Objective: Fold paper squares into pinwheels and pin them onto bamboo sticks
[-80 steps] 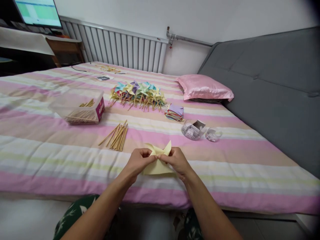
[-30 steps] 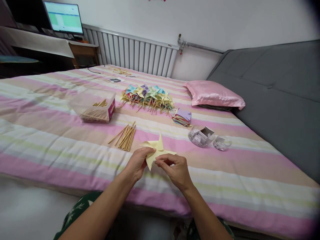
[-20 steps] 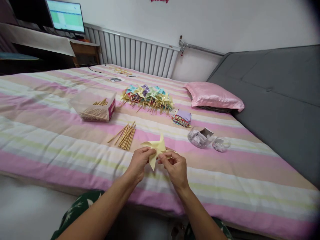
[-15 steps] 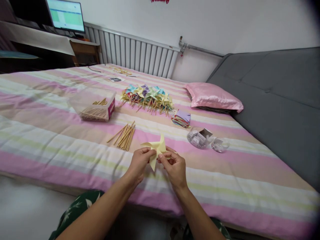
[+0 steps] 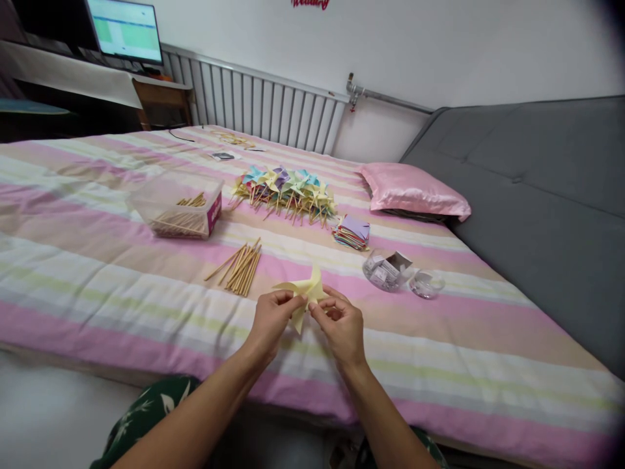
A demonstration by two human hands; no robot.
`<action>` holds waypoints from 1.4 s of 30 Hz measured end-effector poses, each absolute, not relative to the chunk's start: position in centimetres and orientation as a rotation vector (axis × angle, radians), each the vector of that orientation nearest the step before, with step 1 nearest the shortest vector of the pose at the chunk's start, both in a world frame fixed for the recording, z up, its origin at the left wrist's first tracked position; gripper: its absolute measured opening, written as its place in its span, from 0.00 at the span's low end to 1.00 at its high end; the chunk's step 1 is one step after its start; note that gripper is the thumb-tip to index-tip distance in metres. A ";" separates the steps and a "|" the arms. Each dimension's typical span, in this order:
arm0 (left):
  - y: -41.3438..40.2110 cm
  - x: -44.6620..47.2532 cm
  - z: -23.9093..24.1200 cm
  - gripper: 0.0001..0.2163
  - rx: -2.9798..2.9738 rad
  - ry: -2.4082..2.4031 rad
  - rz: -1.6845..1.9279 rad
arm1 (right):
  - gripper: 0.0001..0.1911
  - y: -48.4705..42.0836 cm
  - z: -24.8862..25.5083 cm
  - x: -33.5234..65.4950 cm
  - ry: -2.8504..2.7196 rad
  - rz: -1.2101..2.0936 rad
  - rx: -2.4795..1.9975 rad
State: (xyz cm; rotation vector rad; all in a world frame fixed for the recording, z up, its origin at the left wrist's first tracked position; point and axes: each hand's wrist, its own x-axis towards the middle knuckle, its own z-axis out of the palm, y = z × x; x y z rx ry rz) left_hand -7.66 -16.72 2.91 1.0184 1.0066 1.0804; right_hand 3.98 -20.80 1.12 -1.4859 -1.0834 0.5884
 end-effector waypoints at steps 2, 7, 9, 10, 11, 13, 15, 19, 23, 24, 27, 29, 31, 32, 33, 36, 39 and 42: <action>-16.7 -7.6 2.9 0.10 1.036 1.015 1.082 | 0.12 -20.7 1.1 4.2 -1.094 0.617 -1.489; -16.7 -7.6 3.0 0.10 1.062 1.031 1.085 | 0.13 -20.6 1.0 4.8 -1.121 0.658 -1.487; -16.7 -7.6 3.0 0.09 1.058 1.038 1.083 | 0.14 -20.6 1.0 4.8 -1.124 0.665 -1.491; -16.7 -7.6 3.0 0.09 1.048 1.042 1.079 | 0.14 -20.6 1.0 4.8 -1.128 0.663 -1.495; -16.7 -7.6 3.0 0.09 1.036 1.046 1.076 | 0.14 -20.6 1.0 4.7 -1.131 0.659 -1.499; -16.8 -7.7 3.0 0.10 1.010 1.051 1.068 | 0.15 -20.7 1.0 4.6 -1.130 0.646 -1.499; -16.8 -7.7 3.0 0.10 0.995 1.054 1.058 | 0.16 -20.8 1.0 4.4 -1.107 0.636 -1.489; -16.8 -7.7 3.1 0.10 0.980 1.052 1.048 | 0.16 -20.8 1.0 4.1 -1.082 0.615 -1.474; -16.8 -7.6 3.1 0.09 0.977 1.071 1.033 | 0.12 -20.8 1.5 4.1 -1.161 0.571 -1.475; -16.8 -7.6 3.1 0.09 0.980 1.077 1.030 | 0.11 -20.9 1.6 4.1 -1.174 0.561 -1.484; -16.8 -7.7 3.0 0.09 0.996 1.069 1.031 | 0.11 -20.9 1.8 4.2 -1.179 0.559 -1.513; -16.7 -7.7 2.9 0.09 1.006 1.055 1.032 | 0.11 -20.9 1.8 4.2 -1.160 0.556 -1.518; -16.7 -7.6 2.8 0.09 1.014 1.043 1.031 | 0.11 -20.9 1.8 4.2 -1.146 0.542 -1.512; -16.7 -7.6 2.7 0.09 1.019 1.039 1.032 | 0.11 -20.9 1.7 4.2 -1.144 0.535 -1.508; -16.7 -7.6 2.6 0.09 1.023 1.036 1.032 | 0.11 -20.9 1.7 4.2 -1.146 0.531 -1.506; -16.7 -7.6 2.5 0.09 1.039 1.045 1.034 | 0.11 -20.9 1.7 4.3 -1.155 0.537 -1.519; -16.7 -7.7 2.7 0.09 1.062 1.043 1.031 | 0.10 -20.8 1.6 4.6 -1.171 0.557 -1.535; -16.7 -7.7 3.0 0.09 1.062 0.988 1.017 | 0.10 -20.7 1.6 4.9 -1.170 0.574 -1.535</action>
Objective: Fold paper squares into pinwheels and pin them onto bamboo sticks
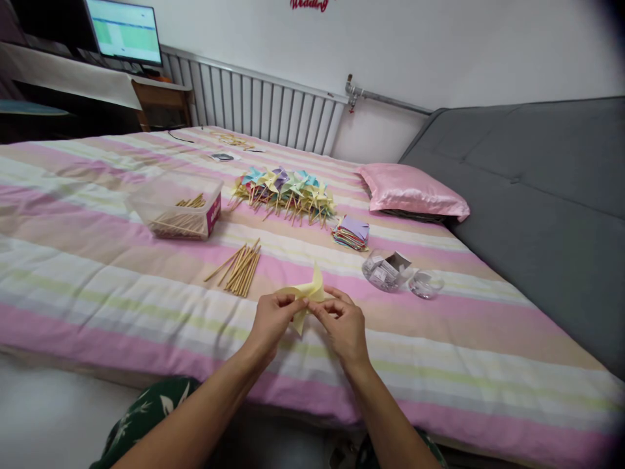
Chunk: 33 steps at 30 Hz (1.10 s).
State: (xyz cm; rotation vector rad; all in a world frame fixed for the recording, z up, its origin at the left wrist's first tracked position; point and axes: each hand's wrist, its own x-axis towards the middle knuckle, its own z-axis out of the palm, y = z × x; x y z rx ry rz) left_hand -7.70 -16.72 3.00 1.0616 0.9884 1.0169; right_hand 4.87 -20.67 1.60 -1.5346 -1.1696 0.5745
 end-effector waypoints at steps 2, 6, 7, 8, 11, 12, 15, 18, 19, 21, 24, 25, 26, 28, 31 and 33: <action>-16.7 -7.7 3.1 0.08 1.063 0.956 1.009 | 0.10 -20.6 1.6 5.0 -1.163 0.581 -1.527; -16.7 -7.7 3.1 0.08 1.062 0.952 1.011 | 0.10 -20.6 1.7 5.1 -1.161 0.584 -1.515; -16.7 -7.7 3.0 0.09 1.060 0.963 1.012 | 0.11 -20.5 1.7 5.1 -1.161 0.585 -1.515; -16.7 -7.7 3.0 0.09 1.057 0.978 1.012 | 0.11 -20.5 1.7 5.1 -1.163 0.586 -1.515; -16.6 -7.6 2.9 0.08 1.050 1.015 1.023 | 0.13 -20.5 1.7 5.0 -1.178 0.582 -1.511; -16.6 -7.6 2.9 0.08 1.048 1.019 1.025 | 0.13 -20.5 1.7 5.0 -1.184 0.580 -1.511; -16.6 -7.6 2.9 0.07 1.041 1.035 1.020 | 0.13 -20.6 1.8 4.9 -1.200 0.579 -1.516; -16.6 -7.5 2.8 0.08 1.031 1.082 1.012 | 0.13 -20.7 1.8 4.8 -1.208 0.587 -1.514; -16.6 -7.5 2.7 0.09 1.028 1.093 1.008 | 0.13 -20.7 1.8 4.7 -1.208 0.590 -1.512; -16.6 -7.4 2.7 0.10 1.025 1.102 1.004 | 0.13 -20.8 1.8 4.6 -1.208 0.603 -1.514; -16.7 -7.4 2.6 0.10 1.023 1.095 0.995 | 0.14 -20.9 1.8 4.5 -1.221 0.616 -1.528; -16.7 -7.4 2.5 0.10 1.029 1.097 0.994 | 0.14 -21.0 1.9 4.4 -1.226 0.608 -1.532; -16.6 -7.4 2.5 0.11 1.039 1.105 0.998 | 0.14 -21.1 2.0 4.4 -1.230 0.590 -1.533; -16.5 -7.6 2.4 0.12 1.067 1.128 1.006 | 0.14 -21.3 2.2 4.4 -1.222 0.518 -1.523; -16.3 -7.8 2.3 0.13 1.107 1.173 0.970 | 0.14 -21.4 2.7 4.8 -1.220 0.362 -1.480; -16.3 -8.0 2.4 0.12 1.136 1.176 0.925 | 0.15 -21.4 2.9 5.3 -1.245 0.308 -1.442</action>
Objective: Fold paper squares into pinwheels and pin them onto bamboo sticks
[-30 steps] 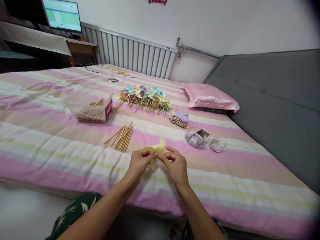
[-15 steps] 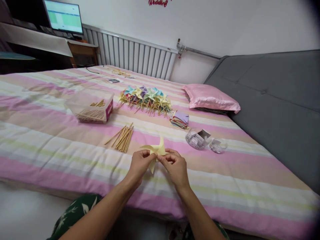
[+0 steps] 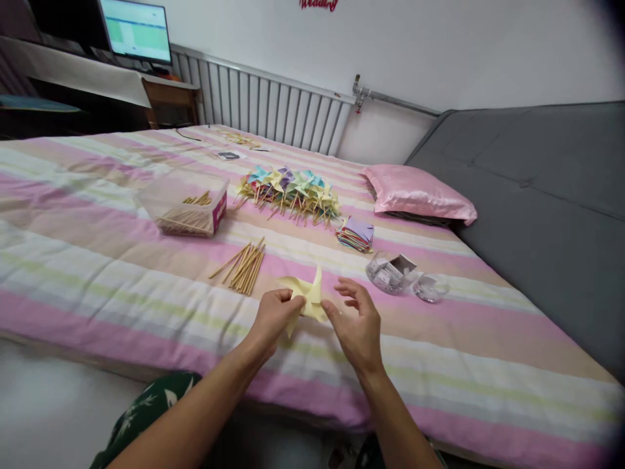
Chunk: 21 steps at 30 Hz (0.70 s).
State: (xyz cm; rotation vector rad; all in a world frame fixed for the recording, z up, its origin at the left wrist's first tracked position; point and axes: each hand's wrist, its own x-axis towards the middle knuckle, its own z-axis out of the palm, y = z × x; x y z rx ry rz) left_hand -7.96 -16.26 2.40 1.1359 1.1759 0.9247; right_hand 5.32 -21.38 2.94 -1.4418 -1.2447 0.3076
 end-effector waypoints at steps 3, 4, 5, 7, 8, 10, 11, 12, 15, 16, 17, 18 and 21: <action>-16.4 -7.9 2.7 0.11 1.196 1.131 0.858 | 0.22 -21.1 3.0 6.4 -1.161 0.481 -1.365; -16.5 -7.9 2.8 0.10 1.214 1.117 0.840 | 0.25 -21.0 3.0 6.8 -1.083 0.618 -1.331; -16.5 -7.9 2.8 0.10 1.229 1.109 0.829 | 0.28 -20.9 3.0 7.1 -0.995 0.778 -1.297; -16.5 -7.8 2.9 0.09 1.248 1.103 0.816 | 0.32 -20.9 3.0 7.4 -0.848 1.077 -1.237; -16.5 -7.7 2.9 0.09 1.252 1.098 0.810 | 0.33 -20.8 3.0 7.4 -0.808 1.181 -1.215; -16.5 -7.7 2.9 0.09 1.253 1.082 0.793 | 0.32 -20.9 3.0 7.0 -0.782 1.287 -1.179; -16.5 -7.7 2.9 0.08 1.254 1.075 0.788 | 0.32 -20.9 3.0 6.7 -0.781 1.300 -1.160; -16.5 -7.7 2.9 0.08 1.256 1.067 0.787 | 0.32 -20.9 3.0 6.4 -0.783 1.299 -1.147; -16.7 -7.6 3.0 0.08 1.272 1.049 0.792 | 0.32 -20.9 2.9 5.7 -0.784 1.254 -1.157; -16.8 -7.6 3.0 0.08 1.276 1.037 0.791 | 0.31 -21.0 2.9 5.6 -0.782 1.232 -1.170; -16.8 -7.5 3.1 0.08 1.280 1.025 0.786 | 0.31 -21.0 2.9 5.6 -0.778 1.214 -1.185; -16.9 -7.5 3.1 0.08 1.283 1.014 0.780 | 0.30 -21.0 2.9 5.6 -0.774 1.204 -1.201; -17.0 -7.4 3.1 0.08 1.290 0.999 0.758 | 0.30 -21.0 3.0 5.6 -0.764 1.199 -1.227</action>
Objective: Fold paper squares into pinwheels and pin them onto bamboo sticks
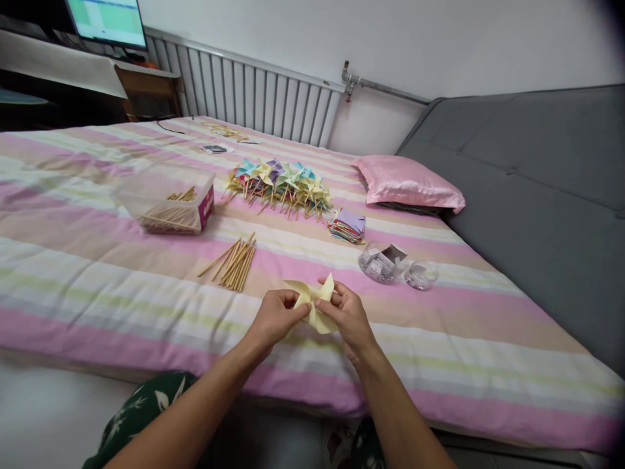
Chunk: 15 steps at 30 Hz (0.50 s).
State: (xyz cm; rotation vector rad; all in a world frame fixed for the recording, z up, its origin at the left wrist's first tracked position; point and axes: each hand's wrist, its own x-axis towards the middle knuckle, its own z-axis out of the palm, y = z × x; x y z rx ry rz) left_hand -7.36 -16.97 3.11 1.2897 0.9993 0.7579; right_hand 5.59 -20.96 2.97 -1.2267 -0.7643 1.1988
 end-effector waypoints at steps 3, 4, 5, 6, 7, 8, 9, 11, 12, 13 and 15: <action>-16.9 -7.3 3.1 0.08 1.275 1.005 0.754 | 0.29 -20.9 3.0 5.6 -0.768 1.193 -1.228; -16.9 -7.4 3.1 0.08 1.268 1.006 0.754 | 0.29 -20.9 2.9 5.6 -0.771 1.189 -1.229; -16.9 -7.4 3.1 0.08 1.264 1.009 0.756 | 0.28 -20.9 2.9 5.6 -0.777 1.186 -1.230; -16.9 -7.4 3.1 0.08 1.262 1.011 0.757 | 0.28 -20.9 2.8 5.5 -0.780 1.184 -1.231; -16.9 -7.4 3.1 0.08 1.261 1.013 0.756 | 0.28 -20.9 2.8 5.5 -0.781 1.181 -1.233; -16.9 -7.4 3.1 0.08 1.261 1.014 0.755 | 0.28 -20.9 2.7 5.5 -0.780 1.180 -1.235; -16.9 -7.4 3.1 0.08 1.261 1.014 0.755 | 0.28 -20.9 2.7 5.5 -0.780 1.177 -1.237; -16.9 -7.4 3.0 0.08 1.258 1.015 0.752 | 0.28 -20.9 2.8 5.5 -0.781 1.167 -1.241; -16.9 -7.4 3.0 0.08 1.254 1.011 0.750 | 0.28 -20.9 2.8 5.5 -0.780 1.159 -1.243; -16.9 -7.4 3.0 0.09 1.249 1.004 0.749 | 0.28 -20.9 2.8 5.5 -0.780 1.151 -1.246; -16.8 -7.5 2.9 0.10 1.232 0.982 0.740 | 0.28 -20.9 2.9 5.4 -0.779 1.135 -1.257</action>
